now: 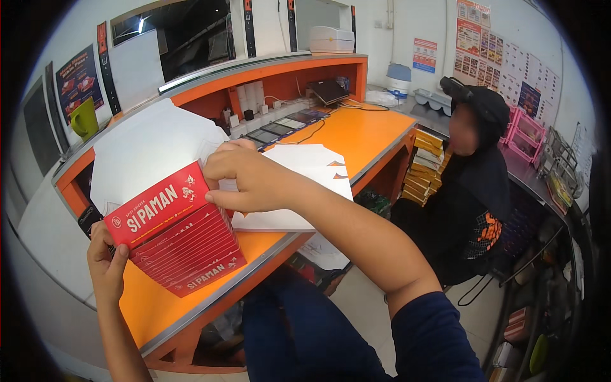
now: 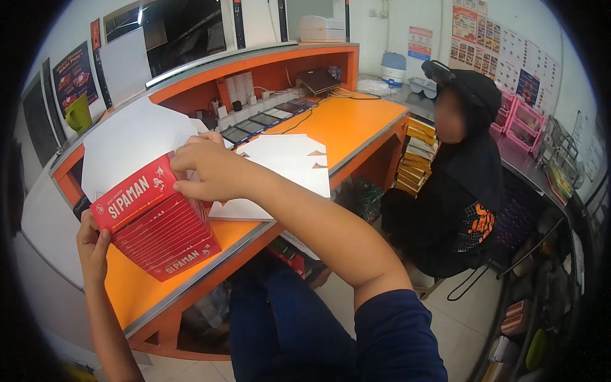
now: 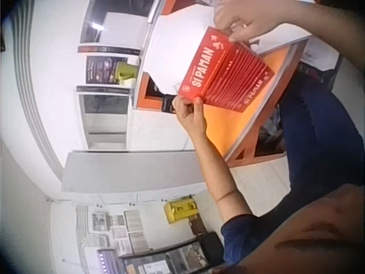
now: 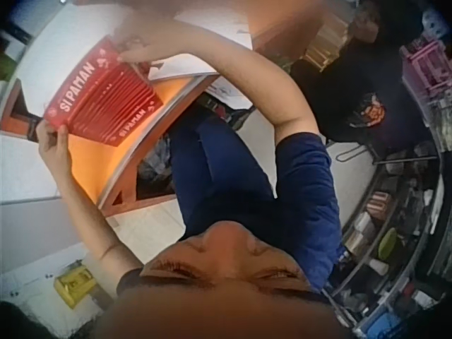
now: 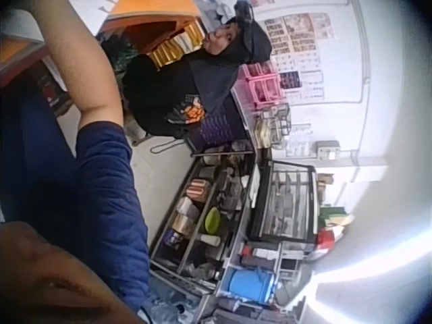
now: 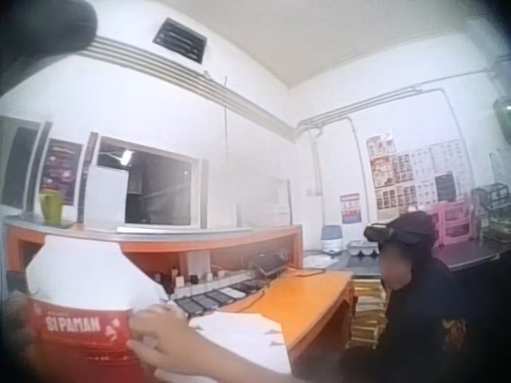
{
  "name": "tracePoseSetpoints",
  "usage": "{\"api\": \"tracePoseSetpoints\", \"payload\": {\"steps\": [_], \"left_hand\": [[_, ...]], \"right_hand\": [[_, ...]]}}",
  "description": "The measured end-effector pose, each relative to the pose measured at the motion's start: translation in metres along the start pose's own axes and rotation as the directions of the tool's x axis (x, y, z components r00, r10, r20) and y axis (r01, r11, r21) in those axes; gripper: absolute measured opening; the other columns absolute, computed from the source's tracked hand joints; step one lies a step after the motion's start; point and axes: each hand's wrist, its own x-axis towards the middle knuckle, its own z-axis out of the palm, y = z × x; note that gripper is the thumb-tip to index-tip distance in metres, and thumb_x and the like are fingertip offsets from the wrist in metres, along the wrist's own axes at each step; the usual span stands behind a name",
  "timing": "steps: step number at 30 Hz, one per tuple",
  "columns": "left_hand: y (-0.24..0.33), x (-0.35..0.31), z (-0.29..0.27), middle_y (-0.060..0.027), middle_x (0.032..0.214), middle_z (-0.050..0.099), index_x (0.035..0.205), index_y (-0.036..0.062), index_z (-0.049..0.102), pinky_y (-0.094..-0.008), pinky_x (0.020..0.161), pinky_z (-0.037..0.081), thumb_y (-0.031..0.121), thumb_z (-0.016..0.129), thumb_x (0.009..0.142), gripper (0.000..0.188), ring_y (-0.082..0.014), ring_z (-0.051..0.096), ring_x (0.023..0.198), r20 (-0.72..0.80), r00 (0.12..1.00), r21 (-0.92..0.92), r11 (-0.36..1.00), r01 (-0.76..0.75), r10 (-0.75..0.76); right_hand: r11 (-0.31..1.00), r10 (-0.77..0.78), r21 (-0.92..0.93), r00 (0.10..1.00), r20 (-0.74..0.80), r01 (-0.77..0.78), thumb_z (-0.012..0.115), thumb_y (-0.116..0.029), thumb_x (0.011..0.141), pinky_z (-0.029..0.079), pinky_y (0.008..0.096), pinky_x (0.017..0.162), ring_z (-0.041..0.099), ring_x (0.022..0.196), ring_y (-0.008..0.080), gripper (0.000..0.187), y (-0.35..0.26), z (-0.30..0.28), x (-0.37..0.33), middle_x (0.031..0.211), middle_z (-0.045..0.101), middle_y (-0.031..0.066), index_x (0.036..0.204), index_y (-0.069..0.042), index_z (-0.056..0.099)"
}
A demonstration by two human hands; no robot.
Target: The person assembles red and white branded food boxes by folding the flaps and stacking them on an orange counter. The person repeatedly picks up flat box pieces, folds them into shape, and places them into a growing stack.
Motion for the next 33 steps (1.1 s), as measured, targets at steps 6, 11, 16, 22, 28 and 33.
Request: {"api": "tracePoseSetpoints", "payload": {"steps": [6, 11, 16, 22, 28, 33], "left_hand": [[0.016, 0.002, -0.004, -0.0042, 0.101, 0.065, 0.085, 0.0072, 0.051, -0.0377, 0.099, 0.039, 0.037, 0.075, 0.099, 0.04, -0.0211, 0.049, 0.106, 0.038, 0.998, 0.074, 0.996, 0.045, -0.048], [0.014, -0.002, -0.017, -0.0065, 0.109, 0.067, 0.087, 0.0066, 0.054, -0.0373, 0.101, 0.04, 0.034, 0.074, 0.101, 0.037, -0.0207, 0.052, 0.111, 0.105, 0.984, 0.025, 0.99, 0.139, -0.141], [0.012, -0.006, -0.01, -0.0051, 0.108, 0.061, 0.091, 0.0055, 0.054, -0.0326, 0.095, 0.041, 0.026, 0.071, 0.104, 0.03, -0.0153, 0.052, 0.102, 0.075, 0.987, -0.063, 0.987, 0.149, -0.144], [0.002, -0.012, 0.018, -0.0015, 0.099, 0.052, 0.095, 0.0046, 0.055, -0.0278, 0.084, 0.041, 0.013, 0.065, 0.105, 0.017, -0.0122, 0.049, 0.09, -0.076, 0.997, -0.158, 0.987, 0.009, -0.021], [0.015, -0.009, 0.01, 0.0, 0.093, 0.054, 0.09, 0.0063, 0.055, -0.0277, 0.082, 0.04, 0.02, 0.07, 0.105, 0.025, -0.0105, 0.048, 0.088, -0.004, 0.998, -0.196, 0.978, 0.066, -0.068], [0.018, -0.01, 0.014, 0.0014, 0.096, 0.061, 0.091, 0.0099, 0.054, -0.0267, 0.087, 0.045, 0.02, 0.071, 0.107, 0.026, -0.0075, 0.055, 0.092, 0.015, 0.993, -0.344, 0.932, 0.116, -0.118]], "right_hand": [[1.0, 0.001, -0.017, 1.0, -0.014, -0.001, 0.076, -0.029, 0.095, 0.03, 0.0471, 0.113, 0.062, 0.108, 0.0237, 0.022, 0.003, 0.003, 0.002, 0.093, 0.069, 0.0023, 0.088, -0.012, 0.066], [0.999, -0.018, -0.042, 0.999, -0.035, 0.017, 0.076, -0.03, 0.095, 0.031, 0.0473, 0.112, 0.062, 0.106, 0.0235, 0.02, 0.001, 0.01, 0.001, 0.093, 0.069, 0.0021, 0.088, -0.013, 0.067], [0.999, -0.021, -0.042, 0.999, -0.045, 0.02, 0.075, -0.032, 0.093, 0.033, 0.051, 0.108, 0.064, 0.109, 0.0277, 0.02, 0.002, 0.008, 0.003, 0.094, 0.074, 0.0039, 0.087, -0.012, 0.071], [0.971, -0.049, -0.236, 0.999, -0.024, 0.042, 0.075, -0.03, 0.096, 0.048, 0.0452, 0.092, 0.065, 0.1, 0.0306, 0.023, 0.001, 0.003, 0.002, 0.099, 0.074, 0.0076, 0.098, -0.007, 0.072], [0.957, 0.134, -0.272, 0.985, 0.104, -0.102, 0.073, -0.03, 0.101, 0.05, 0.0456, 0.095, 0.065, 0.107, 0.0311, 0.026, -0.023, -0.009, 0.008, 0.105, 0.074, 0.0123, 0.102, -0.004, 0.07], [0.931, 0.233, -0.308, 0.969, 0.086, -0.197, 0.069, -0.035, 0.103, 0.045, 0.0488, 0.098, 0.068, 0.107, 0.0278, 0.026, -0.027, -0.003, 0.004, 0.107, 0.075, 0.0072, 0.103, -0.01, 0.072]]}}
